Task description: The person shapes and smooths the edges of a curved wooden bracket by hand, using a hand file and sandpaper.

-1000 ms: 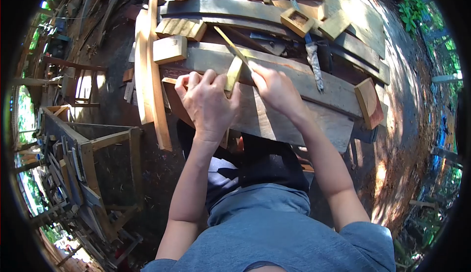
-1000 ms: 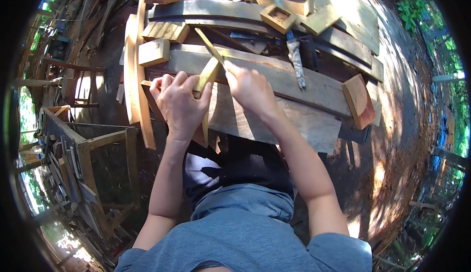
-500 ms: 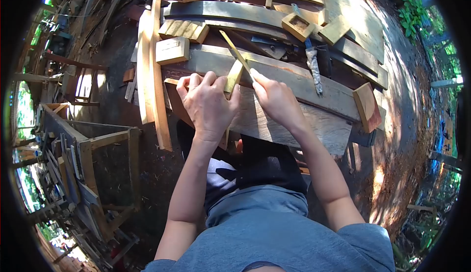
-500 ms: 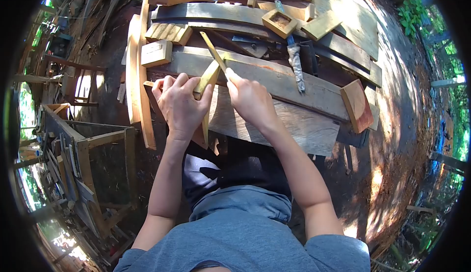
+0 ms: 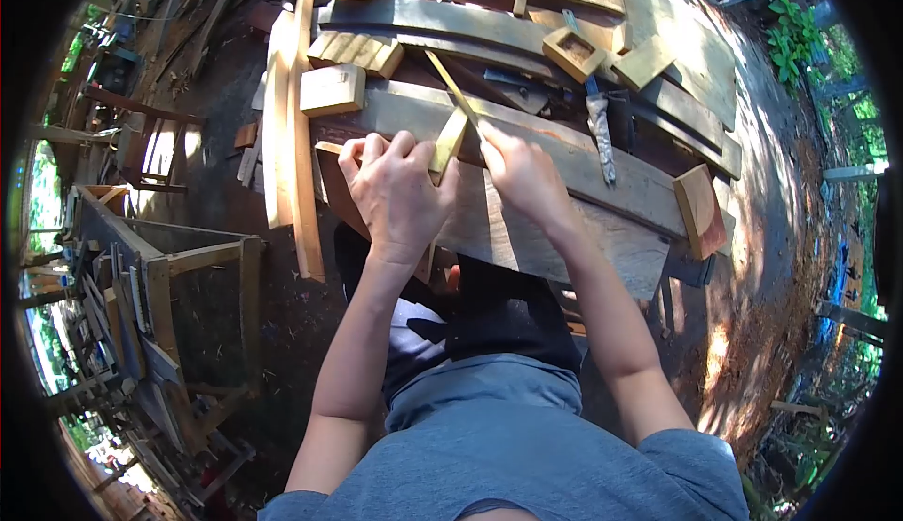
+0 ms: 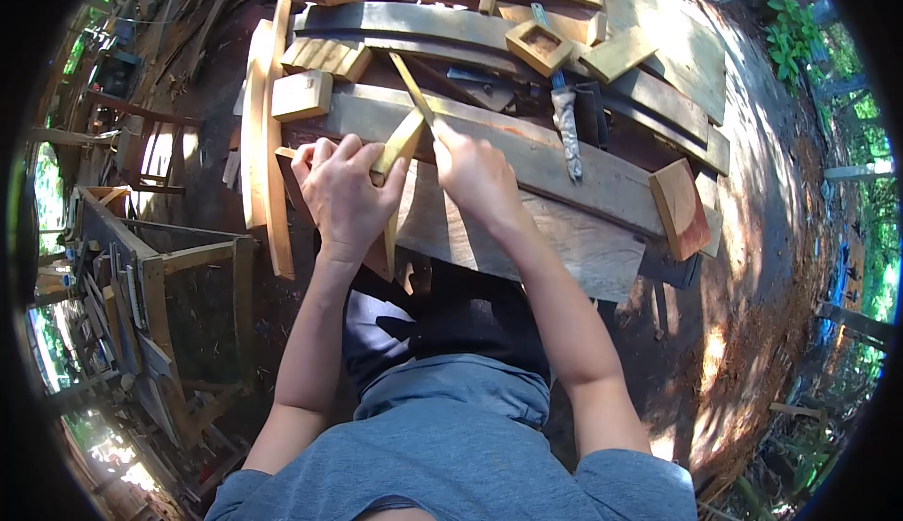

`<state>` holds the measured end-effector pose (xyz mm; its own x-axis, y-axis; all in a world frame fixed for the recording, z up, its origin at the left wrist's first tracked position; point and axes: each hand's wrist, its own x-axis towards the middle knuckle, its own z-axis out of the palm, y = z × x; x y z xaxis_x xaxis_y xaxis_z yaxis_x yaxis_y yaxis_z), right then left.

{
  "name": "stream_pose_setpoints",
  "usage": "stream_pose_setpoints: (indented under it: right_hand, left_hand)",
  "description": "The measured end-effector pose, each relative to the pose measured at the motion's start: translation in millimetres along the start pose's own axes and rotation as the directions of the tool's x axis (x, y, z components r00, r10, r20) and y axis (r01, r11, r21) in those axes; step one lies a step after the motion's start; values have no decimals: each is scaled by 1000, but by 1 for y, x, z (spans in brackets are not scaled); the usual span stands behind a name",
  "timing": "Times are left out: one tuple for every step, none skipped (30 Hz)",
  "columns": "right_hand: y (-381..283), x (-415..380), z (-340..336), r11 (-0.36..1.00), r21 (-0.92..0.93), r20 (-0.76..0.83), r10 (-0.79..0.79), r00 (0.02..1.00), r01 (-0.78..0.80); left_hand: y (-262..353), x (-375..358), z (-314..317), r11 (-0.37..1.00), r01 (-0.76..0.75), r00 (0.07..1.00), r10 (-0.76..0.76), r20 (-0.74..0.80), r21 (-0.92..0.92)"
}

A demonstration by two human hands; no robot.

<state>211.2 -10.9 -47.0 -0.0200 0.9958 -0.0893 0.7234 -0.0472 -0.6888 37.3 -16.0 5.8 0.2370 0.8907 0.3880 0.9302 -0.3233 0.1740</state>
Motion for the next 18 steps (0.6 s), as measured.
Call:
stream_pose_setpoints:
  right_hand:
    - [-3,0,-2,1000,-5,-1,-16,1000,16]
    - [-4,-1,-4,999,26,6,-23,1000,22]
    - [-5,-5,-6,998,60,18,-18,1000,17]
    - [-5,-13,-7,995,100,30,5,1000,-8]
    - [-3,-3,-10,997,78,47,-2,999,-2]
    - [-9,6,-14,993,59,105,91,990,-98]
    - [-15,3,-15,994,-2,106,111,988,-112]
    - [-21,1,-16,991,-63,104,122,987,-116]
    - [-19,-8,-12,992,-62,100,113,989,-107]
    - [-12,-18,-6,999,-20,30,30,999,-29]
    - [-6,-23,-1,999,18,-37,-46,998,47]
    - [-4,-15,0,999,19,-31,-40,999,40]
    - [-1,-4,1,999,5,-33,-37,999,37]
    - [2,1,2,999,-10,-41,-38,998,38]
    - [3,-3,2,999,-6,-45,-33,998,33]
    - [1,-6,2,1000,-25,-37,-20,999,19]
    - [-3,-8,1,999,-47,-31,-13,999,11]
    - [-6,-11,0,997,-71,-23,-7,1000,5]
  left_hand:
    - [-2,1,0,1000,-14,1000,14,-9,13]
    - [-3,0,0,1000,-1,999,0,40,20]
    - [-2,2,0,1000,-5,1000,5,5,14]
    - [-1,0,0,1000,-20,1000,20,-13,3]
    - [0,-1,1,1000,-19,1000,19,-14,3]
    - [1,0,2,1000,-18,1000,18,-24,5]
    - [0,0,1,1000,-23,999,23,-25,5]
    - [-1,1,1,1000,-26,999,26,-33,10]
    - [-2,0,1,1000,-24,1000,24,-9,17]
    - [-3,0,1,1000,-17,1000,17,10,23]
    - [-3,0,1,1000,-8,1000,8,21,10]
    - [-3,-1,1,1000,-7,1000,6,30,9]
    - [-1,-1,1,1000,-11,1000,11,9,10]
    - [0,0,2,1000,-19,1000,19,-17,12]
    - [1,-1,2,999,-27,999,27,-22,21]
    - [0,-1,2,999,-32,999,33,-24,27]
    - [0,0,2,1000,-26,999,26,-24,14]
    - [-1,0,1,1000,-16,1000,16,-25,0]
